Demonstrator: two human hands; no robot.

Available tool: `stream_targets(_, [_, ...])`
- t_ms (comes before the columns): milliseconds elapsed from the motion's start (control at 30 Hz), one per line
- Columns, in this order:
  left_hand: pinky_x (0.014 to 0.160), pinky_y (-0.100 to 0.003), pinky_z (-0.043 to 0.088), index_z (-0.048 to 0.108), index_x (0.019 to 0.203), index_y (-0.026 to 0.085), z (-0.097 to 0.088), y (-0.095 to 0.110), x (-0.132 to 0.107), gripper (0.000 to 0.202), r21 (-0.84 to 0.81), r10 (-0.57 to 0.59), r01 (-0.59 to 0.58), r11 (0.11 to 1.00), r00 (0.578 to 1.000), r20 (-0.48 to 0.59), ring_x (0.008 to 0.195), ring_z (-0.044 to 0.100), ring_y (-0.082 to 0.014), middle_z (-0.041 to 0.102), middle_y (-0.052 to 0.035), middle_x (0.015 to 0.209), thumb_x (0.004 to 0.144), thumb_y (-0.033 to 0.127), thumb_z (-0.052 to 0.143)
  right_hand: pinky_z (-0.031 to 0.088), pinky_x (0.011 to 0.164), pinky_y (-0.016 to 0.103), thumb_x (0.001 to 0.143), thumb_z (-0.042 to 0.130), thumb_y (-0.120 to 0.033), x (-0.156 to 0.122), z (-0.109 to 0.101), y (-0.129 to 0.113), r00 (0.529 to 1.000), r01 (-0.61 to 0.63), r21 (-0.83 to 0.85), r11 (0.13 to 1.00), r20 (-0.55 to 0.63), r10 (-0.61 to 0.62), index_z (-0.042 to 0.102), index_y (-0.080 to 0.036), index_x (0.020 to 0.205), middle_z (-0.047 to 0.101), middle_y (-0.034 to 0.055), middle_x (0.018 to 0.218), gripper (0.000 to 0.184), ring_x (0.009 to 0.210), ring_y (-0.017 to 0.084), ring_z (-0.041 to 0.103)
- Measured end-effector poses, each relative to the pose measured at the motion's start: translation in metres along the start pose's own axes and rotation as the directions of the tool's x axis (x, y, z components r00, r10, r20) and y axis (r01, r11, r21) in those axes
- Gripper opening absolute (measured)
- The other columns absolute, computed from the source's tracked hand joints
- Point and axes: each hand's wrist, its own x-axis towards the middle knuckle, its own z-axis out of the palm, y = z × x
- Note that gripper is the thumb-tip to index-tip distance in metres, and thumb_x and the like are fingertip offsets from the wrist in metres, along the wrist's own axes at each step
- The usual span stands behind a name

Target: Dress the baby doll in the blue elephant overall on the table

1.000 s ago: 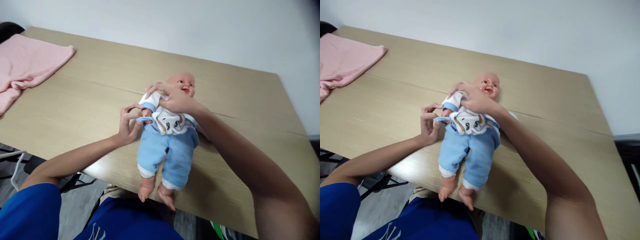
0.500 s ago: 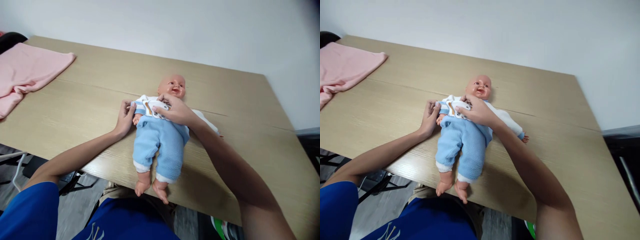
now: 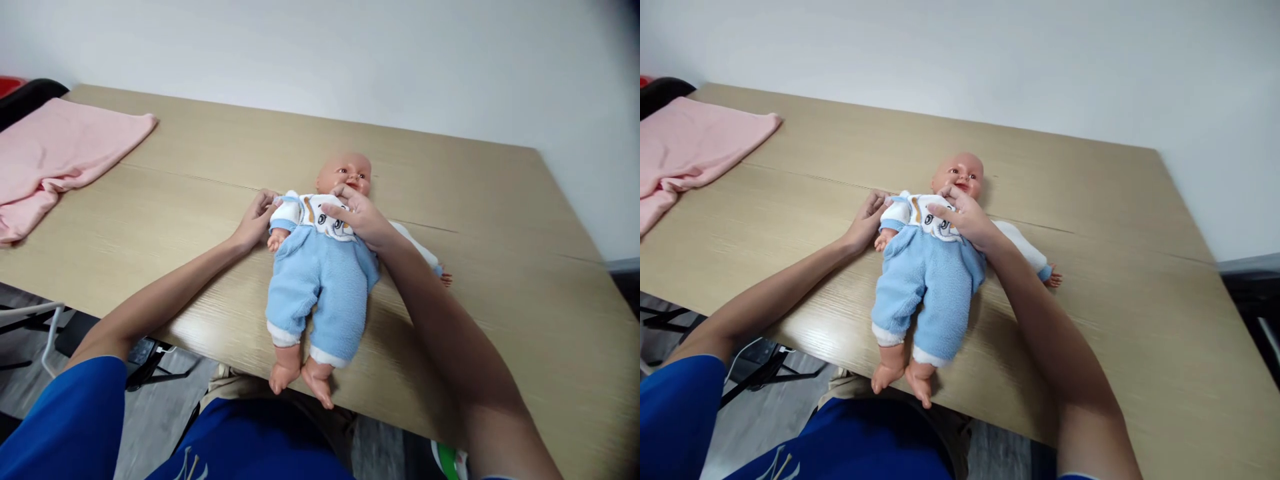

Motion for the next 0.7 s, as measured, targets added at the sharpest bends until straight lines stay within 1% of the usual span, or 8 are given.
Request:
stream_targets(100, [0.074,-0.030,0.053,0.065,0.112,0.027,0.000,-0.005,0.013,0.054,-0.017,-0.052,0.053,0.998,0.998,0.026,0.083,0.065,-0.0161,0.070,-0.0002,0.100,0.098,0.073,0.091,0.058,0.073,0.031,0.071,0.109,-0.076,0.002,0.002,0.006,1.000,0.011,0.031,0.999,-0.020,-0.010,0.062,-0.029,0.096,0.069,-0.0027,0.091,0.071,0.083,0.019,0.066])
stream_targets(167, [0.070,-0.030,0.050,0.063,0.113,0.028,0.005,-0.011,0.028,0.051,-0.062,-0.114,0.115,0.991,0.993,0.028,0.077,0.062,-0.0159,0.069,0.0013,0.095,0.097,0.066,0.093,0.060,0.073,0.031,0.069,0.110,-0.076,0.003,0.003,0.010,0.999,0.009,0.069,0.998,-0.039,-0.006,0.062,-0.030,0.096,0.071,-0.0025,0.093,0.072,0.084,0.019,0.068])
stream_targets(267, [0.075,-0.031,0.055,0.062,0.103,0.026,0.017,-0.020,0.053,0.042,-0.129,-0.210,0.218,0.967,0.975,0.076,0.078,0.065,-0.0157,0.068,0.0027,0.092,0.091,0.048,0.095,0.065,0.075,0.032,0.066,0.113,-0.074,0.004,0.001,0.013,0.998,-0.007,0.149,0.989,-0.055,0.015,0.061,-0.030,0.095,0.075,-0.0020,0.098,0.074,0.086,0.020,0.071])
stream_targets(333, [0.081,-0.031,0.058,0.061,0.097,0.025,0.023,-0.021,0.063,0.037,-0.141,-0.250,0.266,0.954,0.961,0.121,0.081,0.068,-0.0160,0.069,0.0029,0.092,0.089,0.041,0.093,0.067,0.077,0.032,0.065,0.114,-0.072,0.004,-0.002,0.014,0.997,-0.004,0.199,0.980,-0.069,0.018,0.061,-0.030,0.096,0.075,-0.0021,0.098,0.075,0.086,0.019,0.072])
stream_targets(467, [0.080,-0.031,0.058,0.062,0.100,0.026,0.024,-0.016,0.061,0.038,-0.129,-0.240,0.258,0.957,0.960,0.143,0.083,0.069,-0.0174,0.073,0.0023,0.095,0.087,0.042,0.095,0.066,0.075,0.029,0.065,0.115,-0.070,0.003,-0.008,0.020,0.994,0.045,0.256,0.966,-0.112,-0.016,0.061,-0.030,0.096,0.070,-0.0037,0.092,0.074,0.084,0.018,0.071])
stream_targets(567, [0.081,-0.030,0.059,0.064,0.101,0.025,0.021,-0.011,0.060,0.038,-0.119,-0.237,0.256,0.959,0.960,0.151,0.085,0.070,-0.0173,0.076,0.0021,0.097,0.084,0.036,0.096,0.065,0.074,0.029,0.068,0.113,-0.070,0.003,-0.007,0.025,0.988,0.090,0.244,0.965,-0.146,-0.055,0.060,-0.030,0.094,0.068,-0.0048,0.090,0.072,0.081,0.016,0.069])
stream_targets(633, [0.084,-0.030,0.061,0.066,0.097,0.023,0.022,-0.010,0.065,0.030,-0.106,-0.248,0.266,0.958,0.956,0.157,0.086,0.070,-0.0172,0.076,0.0016,0.094,0.086,0.032,0.092,0.064,0.074,0.028,0.068,0.113,-0.070,0.003,-0.006,0.028,0.985,0.107,0.243,0.964,-0.159,-0.069,0.060,-0.030,0.094,0.067,-0.0055,0.089,0.072,0.079,0.015,0.068])
stream_targets(700, [0.089,-0.033,0.064,0.069,0.093,0.020,0.024,-0.010,0.072,0.023,-0.072,-0.270,0.287,0.955,0.945,0.184,0.086,0.072,-0.0182,0.075,-0.0005,0.092,0.094,0.033,0.088,0.064,0.074,0.027,0.068,0.113,-0.069,0.004,-0.005,0.029,0.984,0.116,0.254,0.960,-0.163,-0.076,0.060,-0.030,0.094,0.067,-0.0058,0.090,0.071,0.079,0.014,0.068])
